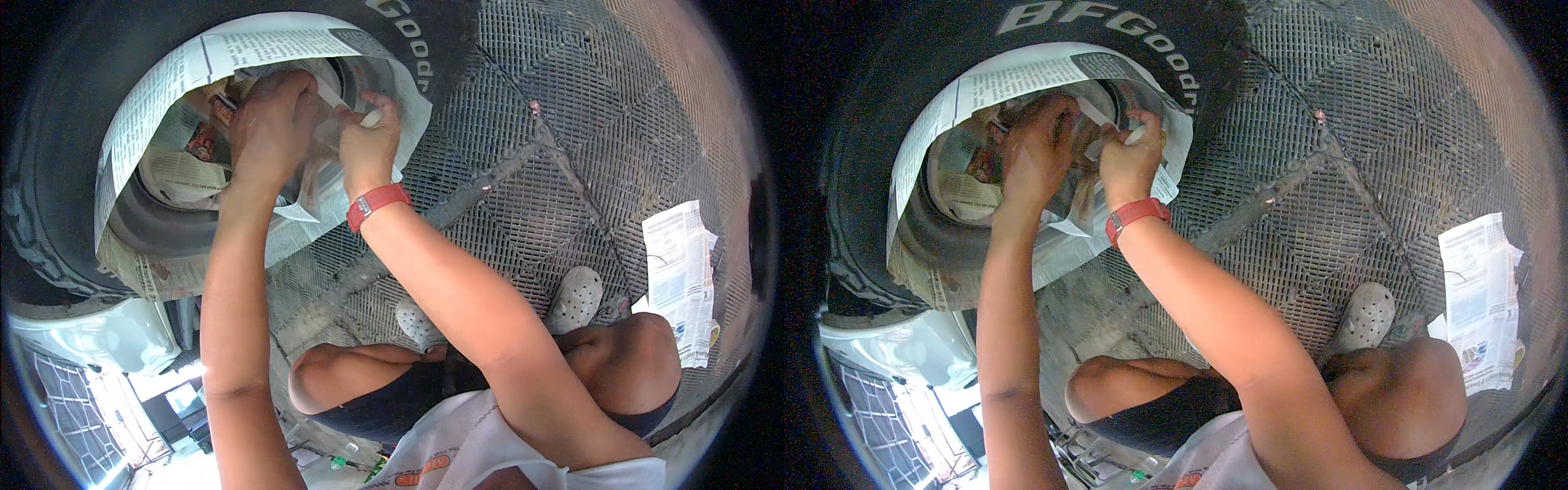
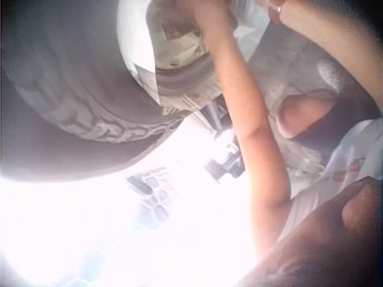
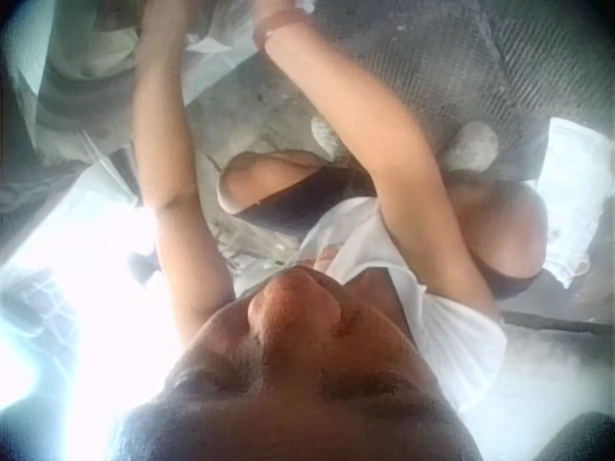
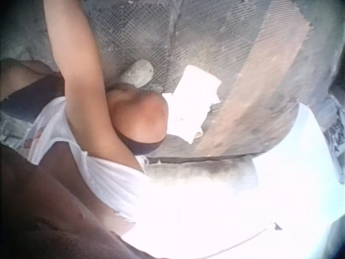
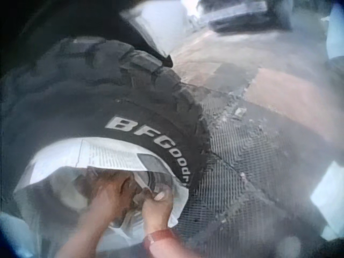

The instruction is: The person sits on the floor and wraps a car tire with newspaper strips and masking tape. They tear newspaper, place it around the tire's sidewall, and secure it with tape, repeating the process to cover the tire's surface.

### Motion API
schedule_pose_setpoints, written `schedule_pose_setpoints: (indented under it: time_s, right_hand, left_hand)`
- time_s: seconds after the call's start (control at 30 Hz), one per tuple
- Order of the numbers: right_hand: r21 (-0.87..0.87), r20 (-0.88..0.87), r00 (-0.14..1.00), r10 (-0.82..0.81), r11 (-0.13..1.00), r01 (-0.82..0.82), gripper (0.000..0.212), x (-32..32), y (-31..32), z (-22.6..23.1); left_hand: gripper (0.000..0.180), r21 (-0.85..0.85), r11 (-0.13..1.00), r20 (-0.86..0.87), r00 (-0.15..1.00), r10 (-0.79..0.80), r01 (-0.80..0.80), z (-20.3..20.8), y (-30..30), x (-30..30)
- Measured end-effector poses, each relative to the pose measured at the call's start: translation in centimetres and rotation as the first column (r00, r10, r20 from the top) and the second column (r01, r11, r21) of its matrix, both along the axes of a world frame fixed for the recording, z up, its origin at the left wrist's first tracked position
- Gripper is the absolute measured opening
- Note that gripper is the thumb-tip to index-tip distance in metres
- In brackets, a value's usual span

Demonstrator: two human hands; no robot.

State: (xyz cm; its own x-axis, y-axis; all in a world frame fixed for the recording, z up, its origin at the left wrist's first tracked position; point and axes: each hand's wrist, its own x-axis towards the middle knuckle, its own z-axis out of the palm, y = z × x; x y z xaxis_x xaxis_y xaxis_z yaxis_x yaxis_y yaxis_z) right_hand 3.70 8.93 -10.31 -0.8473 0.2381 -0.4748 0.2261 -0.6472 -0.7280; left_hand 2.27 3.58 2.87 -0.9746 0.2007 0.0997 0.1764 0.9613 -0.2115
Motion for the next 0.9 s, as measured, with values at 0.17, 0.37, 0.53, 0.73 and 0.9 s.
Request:
schedule_pose_setpoints:
  time_s: [0.17,0.37,0.53,0.73,0.9]
  right_hand:
    - [0.025,-0.086,0.988,0.129,0.991,-0.128,0.019,-0.3,-0.3,-0.2]
    - [-0.054,-0.150,0.979,0.138,0.988,-0.148,0.031,-0.9,-0.9,-0.4]
    - [0.022,-0.187,0.973,0.137,0.991,-0.136,0.031,-2.3,-2.7,-1.3]
    - [-0.013,-0.309,0.936,0.169,0.983,-0.182,0.029,-2.8,-2.8,-1.1]
    - [0.015,-0.305,0.933,0.191,0.980,-0.196,0.039,-3.1,-3.8,-2.1]
  left_hand:
    - [0.032,-0.235,0.960,0.096,0.986,-0.135,0.154,0.5,0.9,-0.9]
    - [0.051,-0.517,0.820,0.226,0.963,-0.146,0.246,0.7,0.4,-1.5]
    - [0.052,-0.686,0.647,0.239,0.942,-0.235,0.335,0.7,0.0,-1.7]
    - [0.054,-0.677,0.649,0.242,0.937,-0.250,0.348,0.1,-1.4,-1.8]
    - [0.052,-0.704,0.675,0.139,0.974,-0.177,0.223,-0.1,-1.4,-1.6]
